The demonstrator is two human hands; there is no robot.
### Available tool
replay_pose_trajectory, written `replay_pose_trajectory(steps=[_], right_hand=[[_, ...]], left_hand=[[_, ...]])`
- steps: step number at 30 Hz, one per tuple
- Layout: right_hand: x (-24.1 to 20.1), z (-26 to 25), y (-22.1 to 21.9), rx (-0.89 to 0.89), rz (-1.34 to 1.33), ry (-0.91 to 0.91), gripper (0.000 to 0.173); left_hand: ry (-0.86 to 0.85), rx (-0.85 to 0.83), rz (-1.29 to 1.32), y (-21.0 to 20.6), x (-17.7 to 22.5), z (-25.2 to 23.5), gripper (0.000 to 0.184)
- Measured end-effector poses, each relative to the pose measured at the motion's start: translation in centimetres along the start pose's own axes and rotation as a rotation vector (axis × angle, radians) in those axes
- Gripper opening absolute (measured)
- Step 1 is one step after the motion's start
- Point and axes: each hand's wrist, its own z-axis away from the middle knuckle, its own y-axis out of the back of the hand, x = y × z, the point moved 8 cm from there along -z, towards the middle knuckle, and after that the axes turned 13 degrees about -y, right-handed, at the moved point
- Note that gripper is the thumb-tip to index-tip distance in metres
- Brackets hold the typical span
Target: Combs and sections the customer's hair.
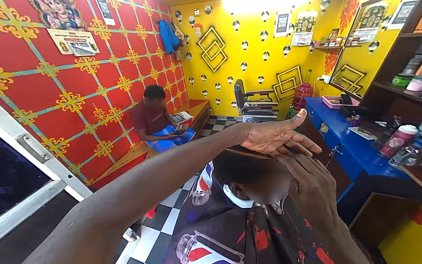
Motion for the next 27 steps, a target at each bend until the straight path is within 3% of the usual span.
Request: replay_pose_trajectory(steps=[21, 24, 27], right_hand=[[1.0, 1.0, -1.1, 0.028, 0.071, 0.04, 0.034], [1.5, 1.1, -1.1, 0.085, 0.095, 0.053, 0.035], [2.5, 1.0, -1.5, 0.081, 0.113, 0.033, 0.037]], left_hand=[[-0.001, 0.009, -0.014, 0.1, 0.1, 0.2, 0.093], [-0.13, 0.098, -0.075, 1.1, 1.9, 0.6, 0.09], [-0.357, 0.139, -0.325, 1.4, 5.5, 2.2, 0.086]])
